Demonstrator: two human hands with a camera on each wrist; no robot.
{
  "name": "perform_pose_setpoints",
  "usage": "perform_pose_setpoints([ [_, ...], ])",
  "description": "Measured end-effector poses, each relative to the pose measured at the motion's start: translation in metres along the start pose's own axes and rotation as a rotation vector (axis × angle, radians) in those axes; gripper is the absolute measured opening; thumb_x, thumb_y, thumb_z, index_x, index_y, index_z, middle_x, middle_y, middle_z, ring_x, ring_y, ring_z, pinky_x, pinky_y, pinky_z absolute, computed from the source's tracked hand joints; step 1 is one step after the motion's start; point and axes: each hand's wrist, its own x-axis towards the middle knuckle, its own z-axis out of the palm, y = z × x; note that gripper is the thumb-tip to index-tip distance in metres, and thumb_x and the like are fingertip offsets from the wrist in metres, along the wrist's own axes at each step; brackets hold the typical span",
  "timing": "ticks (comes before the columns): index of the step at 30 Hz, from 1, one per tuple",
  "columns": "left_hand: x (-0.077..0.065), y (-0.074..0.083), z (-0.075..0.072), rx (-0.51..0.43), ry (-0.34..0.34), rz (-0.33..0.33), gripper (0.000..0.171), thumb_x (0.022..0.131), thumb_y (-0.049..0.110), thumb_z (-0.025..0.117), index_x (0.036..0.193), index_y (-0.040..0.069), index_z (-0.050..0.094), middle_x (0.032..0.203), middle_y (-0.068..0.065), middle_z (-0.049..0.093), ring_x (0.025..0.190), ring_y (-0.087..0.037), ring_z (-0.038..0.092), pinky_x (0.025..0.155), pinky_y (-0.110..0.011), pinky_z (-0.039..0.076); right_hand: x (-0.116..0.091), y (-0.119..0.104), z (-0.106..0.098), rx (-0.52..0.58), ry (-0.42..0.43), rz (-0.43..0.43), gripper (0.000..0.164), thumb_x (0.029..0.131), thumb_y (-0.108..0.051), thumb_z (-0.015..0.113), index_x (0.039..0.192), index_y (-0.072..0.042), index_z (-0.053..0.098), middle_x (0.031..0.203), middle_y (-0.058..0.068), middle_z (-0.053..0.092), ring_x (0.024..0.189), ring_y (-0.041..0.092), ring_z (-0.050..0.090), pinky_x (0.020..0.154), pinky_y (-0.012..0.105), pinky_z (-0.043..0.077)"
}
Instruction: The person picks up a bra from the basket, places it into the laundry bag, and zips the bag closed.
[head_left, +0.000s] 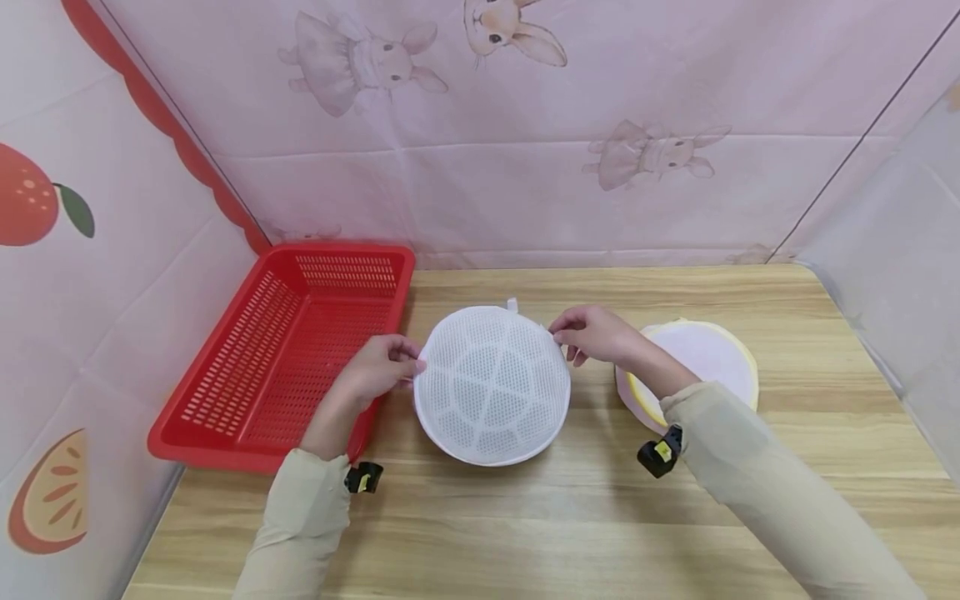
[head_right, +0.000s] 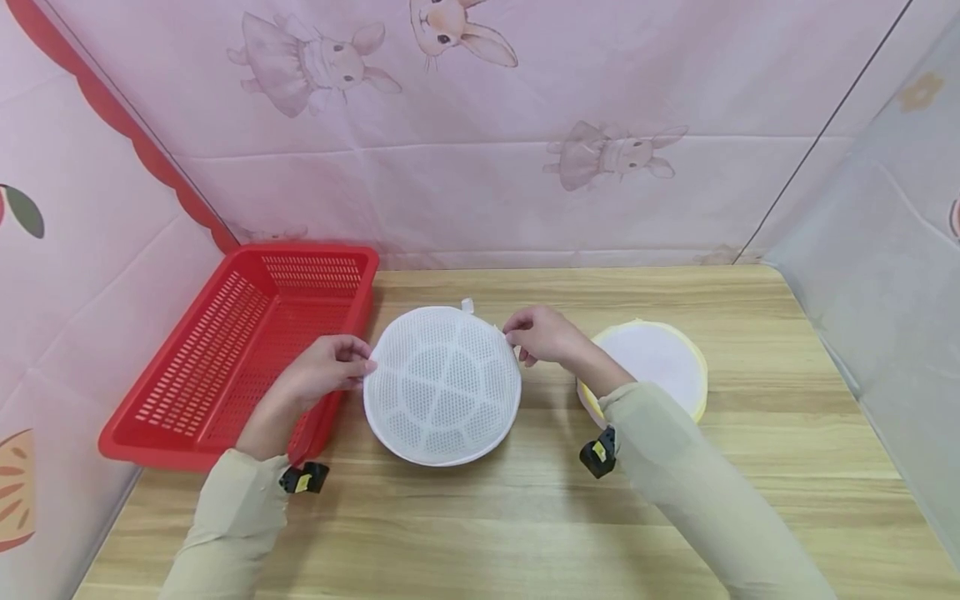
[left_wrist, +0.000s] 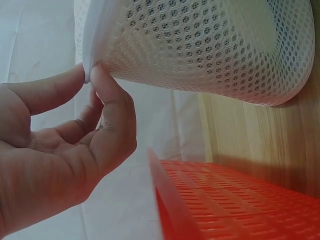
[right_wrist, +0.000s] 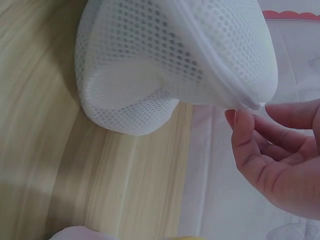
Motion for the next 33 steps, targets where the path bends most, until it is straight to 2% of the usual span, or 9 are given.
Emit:
perform_pose_setpoints([
  [6, 0.000, 0.002, 0.000, 0.028, -0.014, 0.017, 0.018, 0.085, 0.000, 0.060, 0.100, -0.007, 0.054, 0.083, -0.014, 0.053, 0.071, -0.021, 0.053, 0.059, -0.025, 0.051, 0.008, -0.008, -0.002, 0.027, 0.018, -0.014, 0.025, 0.093, 0.003, 0.039, 0.111, 0.009, 0.056, 0.106, 0.020, 0.056, 0.078, 0.026, 0.054, 0.067, 0.032, 0.052],
  [9, -0.002, 0.003, -0.001, 0.033, -0.028, 0.021, 0.017, 0.084, -0.002, 0.060, 0.098, -0.007, 0.054, 0.081, -0.014, 0.053, 0.071, -0.023, 0.053, 0.060, -0.027, 0.052, 0.012, -0.008, -0.002, 0.042, 0.010, -0.024, 0.028, 0.091, 0.006, 0.036, 0.111, 0.008, 0.057, 0.109, 0.020, 0.056, 0.079, 0.026, 0.053, 0.069, 0.034, 0.052],
  [13, -0.003, 0.003, -0.002, 0.044, -0.053, 0.019, 0.015, 0.084, -0.002, 0.060, 0.097, -0.007, 0.054, 0.080, -0.013, 0.053, 0.070, -0.022, 0.053, 0.064, -0.033, 0.053, 0.015, -0.006, 0.000, 0.030, -0.019, -0.038, 0.026, 0.092, 0.004, 0.039, 0.107, 0.007, 0.061, 0.097, 0.015, 0.059, 0.074, 0.021, 0.052, 0.066, 0.032, 0.051],
  [17, -0.004, 0.004, -0.002, 0.056, -0.062, 0.014, 0.015, 0.084, -0.002, 0.060, 0.097, -0.007, 0.054, 0.081, -0.014, 0.053, 0.069, -0.021, 0.053, 0.069, -0.038, 0.053, 0.016, -0.006, 0.001, 0.002, -0.041, -0.049, 0.022, 0.092, 0.000, 0.045, 0.103, 0.007, 0.063, 0.085, 0.010, 0.059, 0.072, 0.022, 0.053, 0.063, 0.032, 0.051],
  [23, -0.006, 0.005, -0.002, 0.059, -0.063, 0.012, 0.016, 0.084, -0.001, 0.061, 0.098, -0.007, 0.054, 0.082, -0.014, 0.053, 0.070, -0.020, 0.053, 0.067, -0.034, 0.054, 0.014, -0.007, 0.001, 0.010, -0.056, -0.023, 0.019, 0.093, -0.003, 0.048, 0.097, 0.009, 0.063, 0.072, 0.006, 0.055, 0.063, 0.019, 0.050, 0.057, 0.027, 0.049],
  [28, -0.006, 0.004, -0.002, 0.057, -0.060, 0.014, 0.016, 0.084, -0.002, 0.061, 0.098, -0.007, 0.054, 0.082, -0.014, 0.053, 0.070, -0.020, 0.053, 0.067, -0.034, 0.054, 0.012, -0.006, 0.001, 0.040, -0.081, 0.008, 0.020, 0.094, -0.006, 0.048, 0.086, 0.006, 0.062, 0.061, 0.005, 0.049, 0.051, 0.012, 0.045, 0.048, 0.021, 0.041],
  [33, -0.008, 0.004, -0.002, 0.043, -0.062, 0.007, 0.017, 0.083, -0.002, 0.060, 0.098, -0.008, 0.054, 0.081, -0.014, 0.053, 0.072, -0.023, 0.054, 0.066, -0.033, 0.054, 0.010, -0.006, 0.000, 0.039, -0.074, 0.000, 0.016, 0.091, -0.004, 0.052, 0.083, 0.005, 0.060, 0.058, 0.005, 0.048, 0.048, 0.011, 0.044, 0.047, 0.020, 0.038],
])
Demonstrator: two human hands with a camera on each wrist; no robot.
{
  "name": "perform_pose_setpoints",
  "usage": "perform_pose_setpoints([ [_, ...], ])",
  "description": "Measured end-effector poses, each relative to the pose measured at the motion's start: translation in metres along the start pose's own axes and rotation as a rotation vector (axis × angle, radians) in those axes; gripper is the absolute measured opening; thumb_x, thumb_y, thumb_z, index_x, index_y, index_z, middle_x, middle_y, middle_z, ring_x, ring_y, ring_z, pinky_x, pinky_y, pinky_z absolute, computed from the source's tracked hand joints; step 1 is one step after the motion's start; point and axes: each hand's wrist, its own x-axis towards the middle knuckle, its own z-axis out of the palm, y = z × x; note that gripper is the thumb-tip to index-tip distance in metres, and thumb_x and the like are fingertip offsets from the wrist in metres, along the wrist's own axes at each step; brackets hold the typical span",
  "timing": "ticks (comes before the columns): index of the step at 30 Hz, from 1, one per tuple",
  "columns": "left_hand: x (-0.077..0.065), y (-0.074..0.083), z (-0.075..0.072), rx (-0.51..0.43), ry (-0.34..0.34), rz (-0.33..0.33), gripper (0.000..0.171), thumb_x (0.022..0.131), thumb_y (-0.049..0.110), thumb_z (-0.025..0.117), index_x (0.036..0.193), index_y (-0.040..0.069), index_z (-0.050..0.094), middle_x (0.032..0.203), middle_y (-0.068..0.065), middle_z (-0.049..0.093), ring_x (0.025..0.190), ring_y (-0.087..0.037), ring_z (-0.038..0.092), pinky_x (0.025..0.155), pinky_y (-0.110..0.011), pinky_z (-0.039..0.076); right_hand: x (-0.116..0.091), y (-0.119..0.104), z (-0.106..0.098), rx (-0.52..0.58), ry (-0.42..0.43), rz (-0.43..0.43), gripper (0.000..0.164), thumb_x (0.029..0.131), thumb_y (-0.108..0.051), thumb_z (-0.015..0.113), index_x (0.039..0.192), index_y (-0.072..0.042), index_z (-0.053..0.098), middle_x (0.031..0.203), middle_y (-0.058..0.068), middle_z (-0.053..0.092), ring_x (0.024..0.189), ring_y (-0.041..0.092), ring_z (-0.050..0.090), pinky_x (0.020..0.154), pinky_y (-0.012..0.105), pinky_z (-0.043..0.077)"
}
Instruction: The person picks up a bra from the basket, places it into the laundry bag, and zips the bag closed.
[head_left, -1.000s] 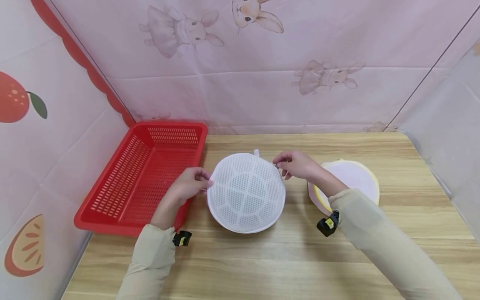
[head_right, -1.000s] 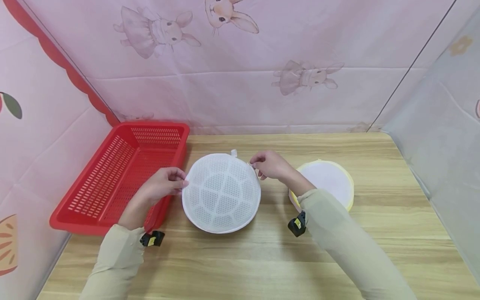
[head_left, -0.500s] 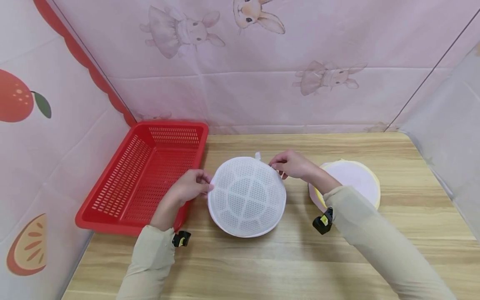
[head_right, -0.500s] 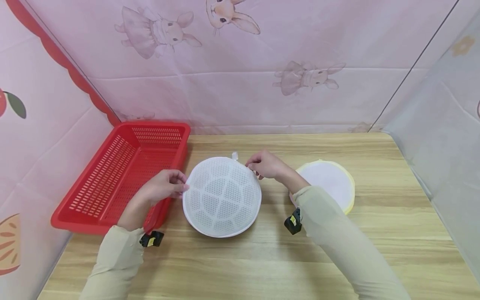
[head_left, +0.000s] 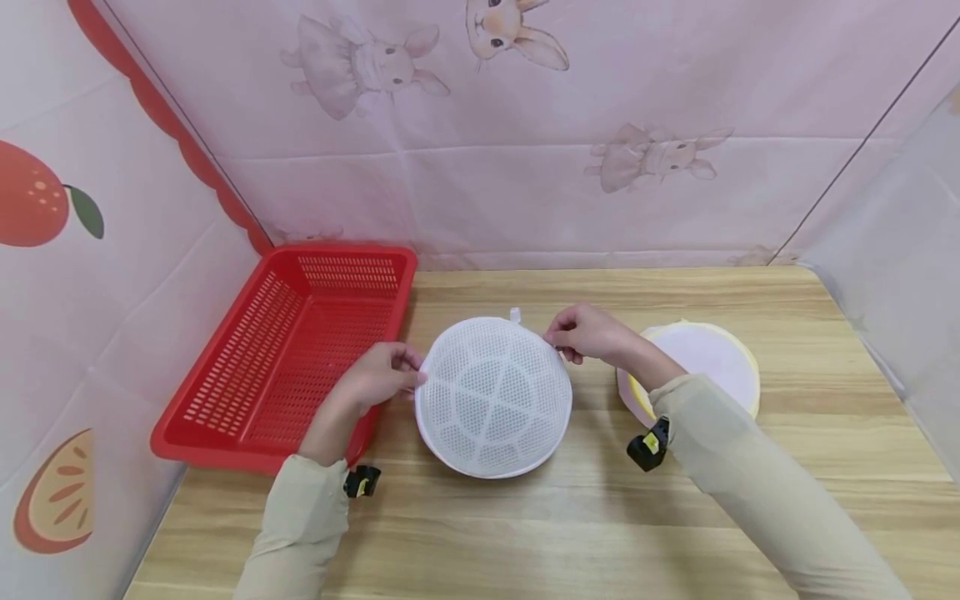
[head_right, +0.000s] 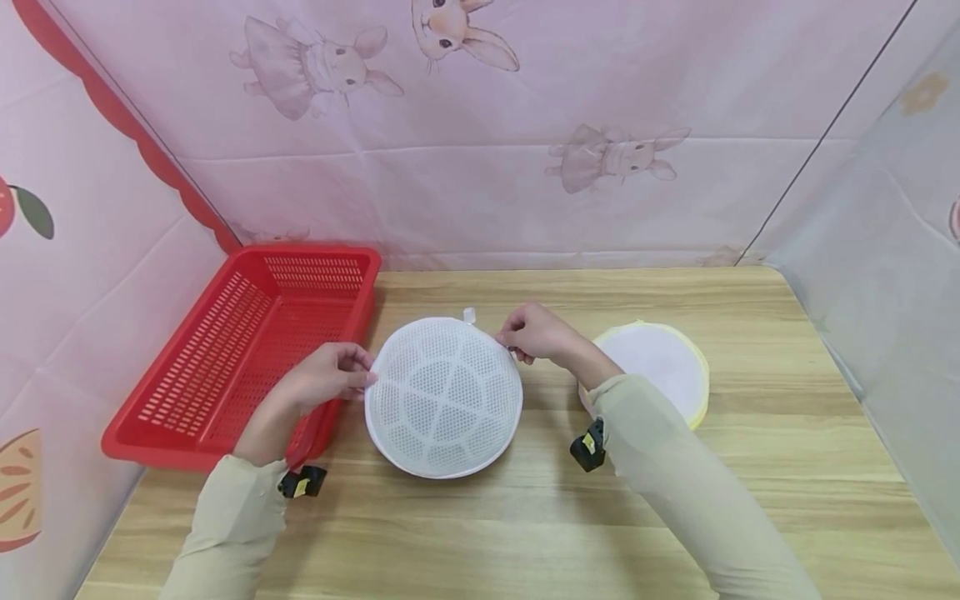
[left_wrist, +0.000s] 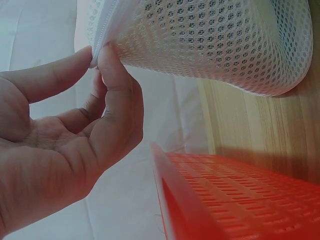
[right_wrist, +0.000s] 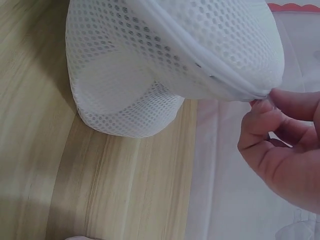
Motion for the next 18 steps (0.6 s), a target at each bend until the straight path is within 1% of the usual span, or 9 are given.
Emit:
perform_pose_setpoints([
  [2, 0.000, 0.001, 0.000, -0.005, -0.001, -0.003, 0.018, 0.083, -0.002, 0.060, 0.099, -0.008, 0.054, 0.082, -0.014, 0.053, 0.073, -0.023, 0.054, 0.065, -0.032, 0.054, 0.000, 0.000, -0.001, 0.000, 0.006, 0.001, 0.013, 0.090, -0.003, 0.053, 0.084, 0.006, 0.060, 0.059, 0.005, 0.049, 0.049, 0.011, 0.044, 0.047, 0.020, 0.039],
  [5, -0.001, 0.002, -0.001, 0.014, 0.001, -0.002, 0.019, 0.084, 0.000, 0.061, 0.100, -0.007, 0.055, 0.083, -0.014, 0.054, 0.074, -0.024, 0.055, 0.064, -0.030, 0.054, 0.000, -0.001, 0.000, 0.022, 0.019, 0.017, 0.011, 0.089, -0.002, 0.054, 0.083, 0.007, 0.059, 0.059, 0.006, 0.049, 0.049, 0.011, 0.045, 0.047, 0.021, 0.040],
  [7, -0.001, 0.003, -0.002, 0.039, 0.013, 0.003, 0.020, 0.085, 0.003, 0.061, 0.101, -0.006, 0.056, 0.084, -0.014, 0.055, 0.075, -0.023, 0.055, 0.064, -0.028, 0.052, 0.000, -0.001, 0.000, 0.048, 0.026, 0.018, 0.010, 0.089, 0.001, 0.053, 0.084, 0.008, 0.057, 0.060, 0.006, 0.050, 0.049, 0.011, 0.046, 0.047, 0.021, 0.041],
  [11, -0.001, 0.007, -0.004, 0.074, 0.033, 0.021, 0.023, 0.087, 0.010, 0.059, 0.104, -0.006, 0.056, 0.090, -0.017, 0.057, 0.076, -0.023, 0.057, 0.069, -0.030, 0.052, 0.001, -0.004, 0.002, 0.121, 0.050, 0.030, 0.007, 0.088, 0.005, 0.052, 0.085, 0.010, 0.055, 0.063, 0.008, 0.051, 0.052, 0.012, 0.049, 0.048, 0.021, 0.044],
  [15, 0.002, 0.016, -0.005, 0.117, 0.067, 0.040, 0.023, 0.089, 0.013, 0.058, 0.105, -0.004, 0.057, 0.094, -0.019, 0.058, 0.078, -0.023, 0.057, 0.070, -0.032, 0.053, 0.001, -0.006, 0.003, 0.180, 0.061, 0.047, 0.006, 0.088, 0.006, 0.052, 0.086, 0.012, 0.054, 0.066, 0.008, 0.052, 0.054, 0.013, 0.052, 0.049, 0.021, 0.047],
  [18, 0.005, 0.026, -0.006, 0.168, 0.096, 0.050, 0.022, 0.089, 0.013, 0.058, 0.103, -0.003, 0.058, 0.094, -0.017, 0.058, 0.080, -0.025, 0.057, 0.072, -0.034, 0.053, 0.001, -0.008, 0.004, 0.196, 0.064, 0.061, 0.006, 0.088, 0.006, 0.052, 0.087, 0.012, 0.054, 0.066, 0.008, 0.052, 0.054, 0.013, 0.053, 0.050, 0.022, 0.048],
])
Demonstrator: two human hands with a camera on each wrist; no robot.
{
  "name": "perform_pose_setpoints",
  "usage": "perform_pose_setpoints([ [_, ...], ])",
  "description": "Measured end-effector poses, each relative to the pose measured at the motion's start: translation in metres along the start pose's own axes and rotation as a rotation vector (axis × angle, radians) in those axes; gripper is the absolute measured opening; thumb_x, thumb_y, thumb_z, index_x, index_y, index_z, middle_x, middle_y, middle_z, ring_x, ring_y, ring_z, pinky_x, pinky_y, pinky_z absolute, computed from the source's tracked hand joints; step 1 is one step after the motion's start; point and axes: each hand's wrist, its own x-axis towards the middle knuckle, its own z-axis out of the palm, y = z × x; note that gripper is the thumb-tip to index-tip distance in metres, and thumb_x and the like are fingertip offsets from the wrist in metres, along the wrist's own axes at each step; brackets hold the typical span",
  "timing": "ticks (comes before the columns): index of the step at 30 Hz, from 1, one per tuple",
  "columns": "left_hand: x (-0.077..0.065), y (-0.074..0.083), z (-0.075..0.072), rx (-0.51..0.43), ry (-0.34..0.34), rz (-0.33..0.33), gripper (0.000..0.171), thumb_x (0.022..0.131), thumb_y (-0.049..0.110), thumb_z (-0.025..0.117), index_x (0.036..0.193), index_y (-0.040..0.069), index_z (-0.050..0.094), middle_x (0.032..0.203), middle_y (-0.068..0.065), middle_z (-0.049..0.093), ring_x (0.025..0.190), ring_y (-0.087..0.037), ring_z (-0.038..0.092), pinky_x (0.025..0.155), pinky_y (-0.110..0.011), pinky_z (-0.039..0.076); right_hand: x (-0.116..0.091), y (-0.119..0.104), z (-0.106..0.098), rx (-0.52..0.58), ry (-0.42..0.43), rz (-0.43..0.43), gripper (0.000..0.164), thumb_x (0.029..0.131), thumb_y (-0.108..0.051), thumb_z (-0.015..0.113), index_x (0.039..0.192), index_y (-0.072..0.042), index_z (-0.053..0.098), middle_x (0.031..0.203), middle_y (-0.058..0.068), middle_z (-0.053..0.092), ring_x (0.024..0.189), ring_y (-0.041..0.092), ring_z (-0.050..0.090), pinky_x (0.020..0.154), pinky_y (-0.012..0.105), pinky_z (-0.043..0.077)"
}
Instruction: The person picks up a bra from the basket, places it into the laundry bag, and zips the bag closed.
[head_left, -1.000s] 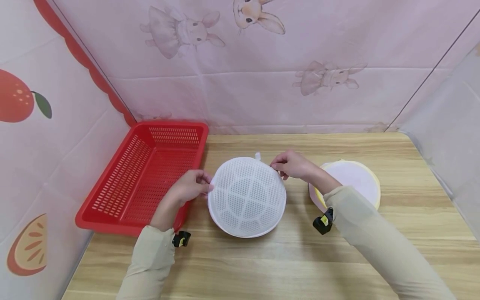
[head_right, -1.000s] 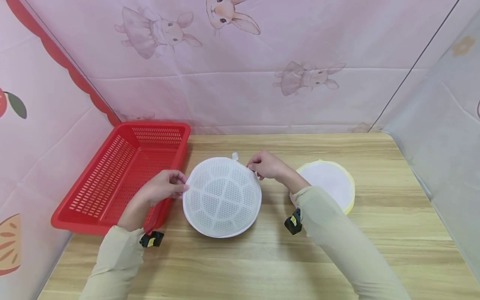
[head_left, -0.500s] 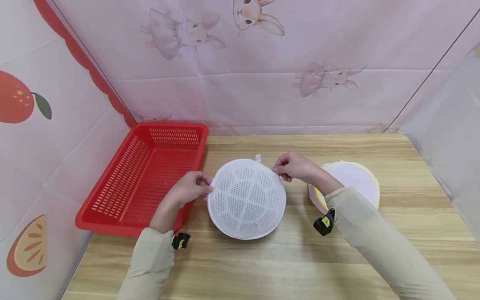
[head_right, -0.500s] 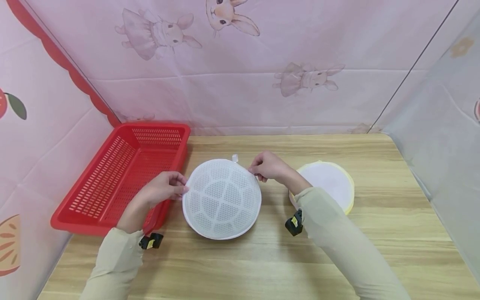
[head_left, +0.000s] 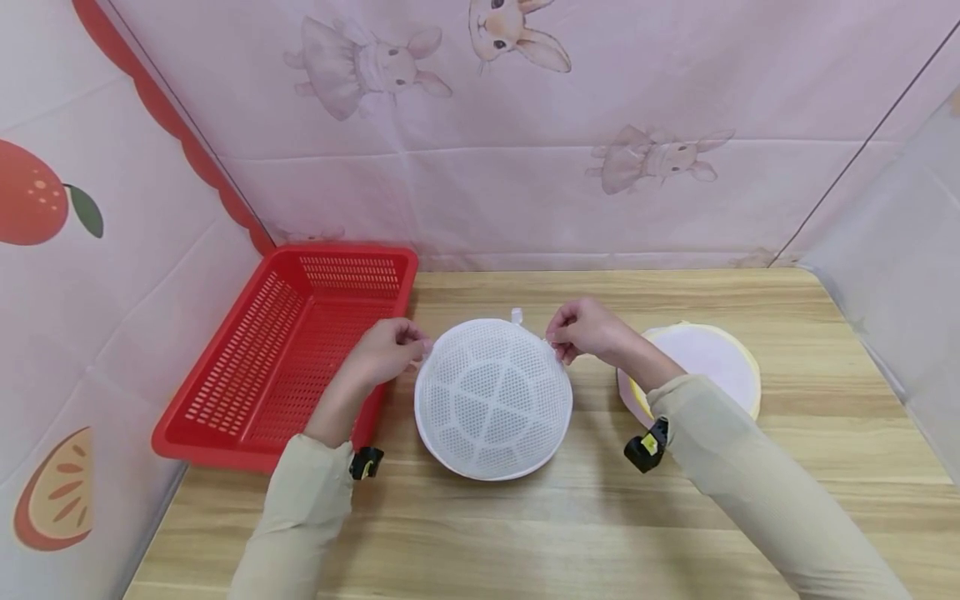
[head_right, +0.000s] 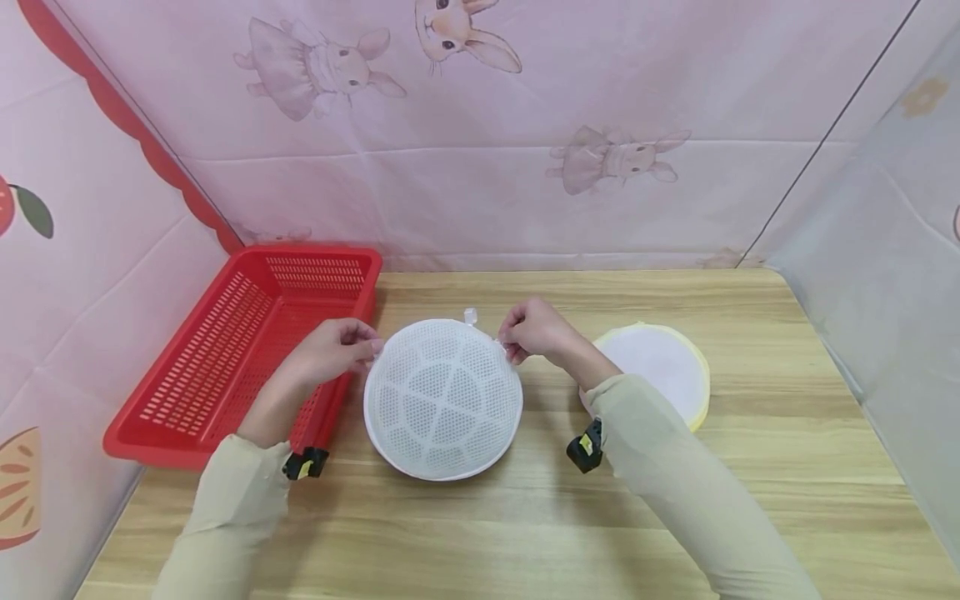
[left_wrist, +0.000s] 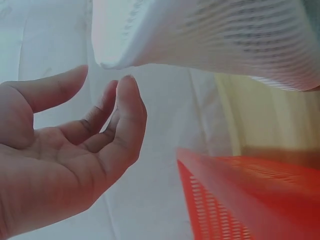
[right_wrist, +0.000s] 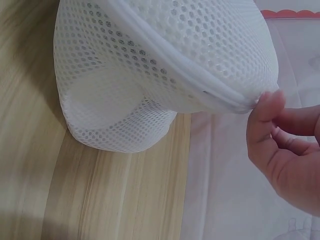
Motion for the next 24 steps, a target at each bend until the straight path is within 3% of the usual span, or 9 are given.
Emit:
perform_pose_setpoints([
  [7, 0.015, 0.024, 0.001, 0.126, -0.019, 0.035, 0.019, 0.089, 0.015, 0.058, 0.101, 0.000, 0.061, 0.094, -0.014, 0.058, 0.082, -0.025, 0.056, 0.069, -0.030, 0.051, 0.000, 0.000, 0.002, 0.020, 0.013, 0.027, 0.006, 0.088, 0.007, 0.051, 0.085, 0.013, 0.052, 0.065, 0.009, 0.053, 0.052, 0.013, 0.054, 0.049, 0.022, 0.049],
  [11, 0.025, 0.033, 0.005, 0.189, -0.044, 0.070, 0.019, 0.087, 0.016, 0.060, 0.098, 0.000, 0.063, 0.094, -0.013, 0.060, 0.085, -0.024, 0.054, 0.073, -0.031, 0.048, 0.000, -0.001, 0.003, 0.027, 0.016, 0.032, 0.006, 0.088, 0.007, 0.051, 0.086, 0.013, 0.052, 0.066, 0.009, 0.053, 0.052, 0.013, 0.054, 0.049, 0.022, 0.049],
  [18, 0.033, 0.037, 0.012, 0.278, -0.146, 0.093, 0.020, 0.084, 0.012, 0.065, 0.099, -0.002, 0.064, 0.094, -0.013, 0.061, 0.086, -0.024, 0.054, 0.076, -0.032, 0.047, -0.001, -0.001, 0.004, 0.032, 0.024, 0.007, 0.005, 0.088, 0.008, 0.051, 0.085, 0.013, 0.052, 0.066, 0.010, 0.052, 0.053, 0.014, 0.054, 0.049, 0.022, 0.049],
  [24, 0.035, 0.036, 0.013, 0.277, -0.169, 0.081, 0.015, 0.083, 0.009, 0.066, 0.094, -0.002, 0.062, 0.088, -0.012, 0.058, 0.082, -0.022, 0.051, 0.072, -0.030, 0.045, -0.001, -0.001, 0.003, 0.044, 0.021, -0.015, 0.005, 0.088, 0.008, 0.050, 0.086, 0.013, 0.051, 0.066, 0.010, 0.053, 0.054, 0.014, 0.054, 0.050, 0.022, 0.049],
])
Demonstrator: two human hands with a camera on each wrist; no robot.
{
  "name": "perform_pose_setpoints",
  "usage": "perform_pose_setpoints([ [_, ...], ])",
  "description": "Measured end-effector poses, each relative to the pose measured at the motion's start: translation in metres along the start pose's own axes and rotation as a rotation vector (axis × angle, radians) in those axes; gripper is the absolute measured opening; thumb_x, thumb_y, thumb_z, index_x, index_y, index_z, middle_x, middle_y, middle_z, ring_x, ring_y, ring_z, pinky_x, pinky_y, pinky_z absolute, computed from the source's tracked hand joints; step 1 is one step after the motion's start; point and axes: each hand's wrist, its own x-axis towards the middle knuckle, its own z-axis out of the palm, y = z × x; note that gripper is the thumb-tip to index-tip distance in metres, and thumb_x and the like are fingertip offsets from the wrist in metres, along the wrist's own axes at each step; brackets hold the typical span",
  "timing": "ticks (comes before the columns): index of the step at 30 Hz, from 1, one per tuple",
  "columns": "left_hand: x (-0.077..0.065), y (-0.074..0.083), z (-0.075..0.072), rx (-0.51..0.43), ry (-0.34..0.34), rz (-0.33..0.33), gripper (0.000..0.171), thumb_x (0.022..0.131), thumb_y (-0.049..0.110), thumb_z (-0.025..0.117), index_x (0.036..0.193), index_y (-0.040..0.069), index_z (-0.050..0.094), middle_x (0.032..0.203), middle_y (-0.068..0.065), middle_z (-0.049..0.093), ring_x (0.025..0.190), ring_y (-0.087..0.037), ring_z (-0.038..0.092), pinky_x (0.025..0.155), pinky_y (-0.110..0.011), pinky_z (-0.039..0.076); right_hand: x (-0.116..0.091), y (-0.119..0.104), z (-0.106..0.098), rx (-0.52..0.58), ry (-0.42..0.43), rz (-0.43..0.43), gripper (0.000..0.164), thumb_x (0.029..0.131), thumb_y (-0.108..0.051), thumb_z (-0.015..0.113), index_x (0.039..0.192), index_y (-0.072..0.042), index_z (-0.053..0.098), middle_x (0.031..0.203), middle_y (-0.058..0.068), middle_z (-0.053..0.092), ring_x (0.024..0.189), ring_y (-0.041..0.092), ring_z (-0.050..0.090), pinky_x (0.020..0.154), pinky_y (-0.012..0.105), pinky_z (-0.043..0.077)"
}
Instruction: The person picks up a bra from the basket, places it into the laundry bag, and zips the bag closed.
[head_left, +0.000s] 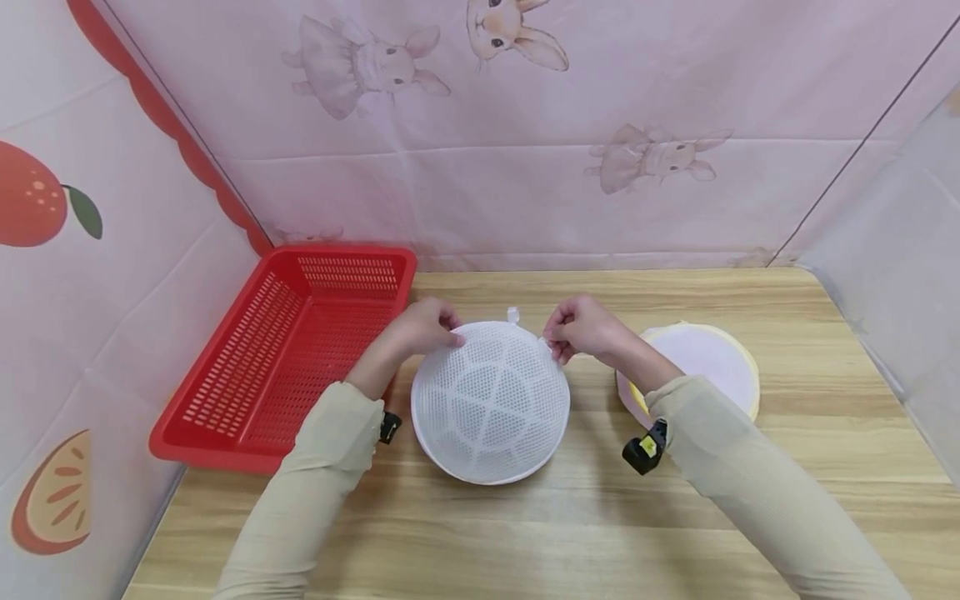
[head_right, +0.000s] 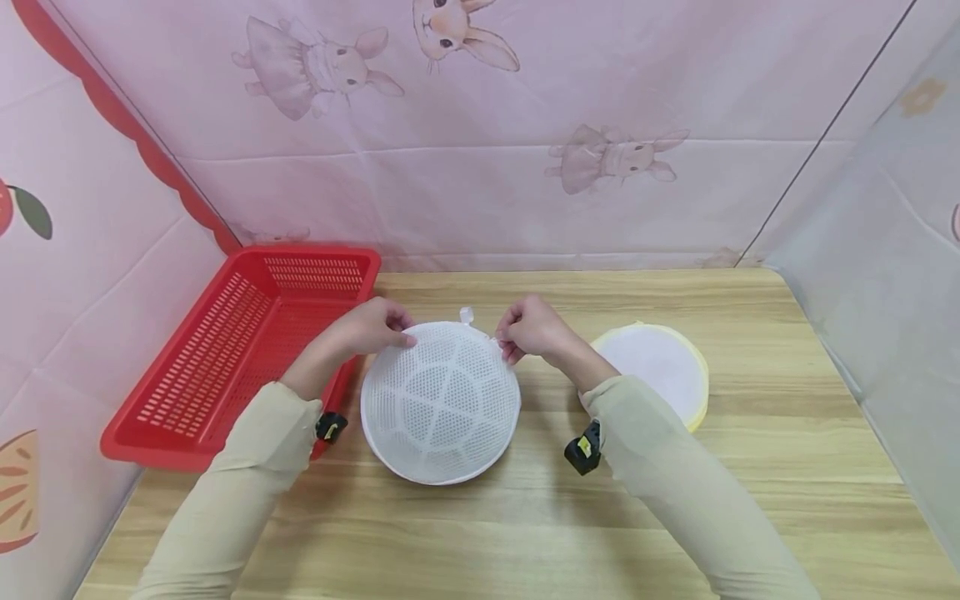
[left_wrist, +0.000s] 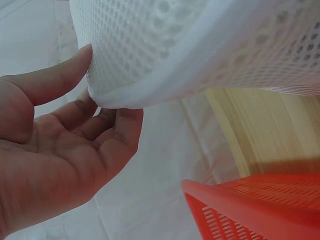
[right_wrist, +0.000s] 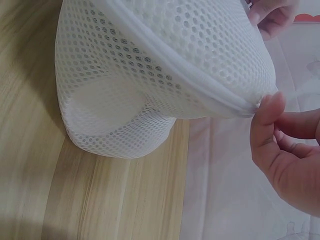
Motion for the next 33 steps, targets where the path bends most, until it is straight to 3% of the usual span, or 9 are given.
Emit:
perform_pose_setpoints([
  [8, 0.000, -0.003, 0.003, -0.040, 0.014, -0.025, 0.012, 0.083, 0.006, 0.065, 0.090, -0.002, 0.061, 0.087, -0.011, 0.057, 0.082, -0.022, 0.050, 0.070, -0.029, 0.044, 0.000, -0.003, -0.001, -0.023, 0.028, 0.012, 0.007, 0.089, 0.006, 0.049, 0.088, 0.012, 0.052, 0.071, 0.011, 0.055, 0.056, 0.014, 0.055, 0.052, 0.023, 0.050],
  [18, -0.002, -0.005, 0.006, -0.085, 0.058, -0.023, 0.009, 0.082, 0.004, 0.064, 0.086, -0.003, 0.060, 0.083, -0.011, 0.055, 0.078, -0.021, 0.049, 0.063, -0.026, 0.042, 0.001, -0.001, -0.003, -0.054, 0.057, 0.023, 0.006, 0.087, 0.007, 0.052, 0.083, 0.011, 0.053, 0.064, 0.009, 0.054, 0.052, 0.013, 0.052, 0.048, 0.022, 0.048],
  [26, -0.004, -0.009, 0.007, -0.133, 0.106, -0.079, 0.013, 0.085, 0.008, 0.062, 0.094, -0.002, 0.061, 0.091, -0.014, 0.055, 0.083, -0.025, 0.050, 0.068, -0.030, 0.045, -0.002, 0.007, -0.009, -0.100, 0.064, 0.042, 0.007, 0.087, 0.006, 0.052, 0.084, 0.012, 0.053, 0.065, 0.010, 0.055, 0.050, 0.012, 0.053, 0.048, 0.022, 0.049],
  [33, -0.008, -0.013, 0.003, -0.145, 0.099, -0.067, 0.015, 0.084, 0.009, 0.063, 0.094, -0.003, 0.061, 0.092, -0.014, 0.056, 0.085, -0.025, 0.050, 0.072, -0.032, 0.045, -0.006, 0.012, -0.011, -0.101, 0.046, 0.041, 0.008, 0.087, 0.006, 0.052, 0.086, 0.014, 0.053, 0.066, 0.011, 0.055, 0.051, 0.012, 0.053, 0.049, 0.023, 0.049],
])
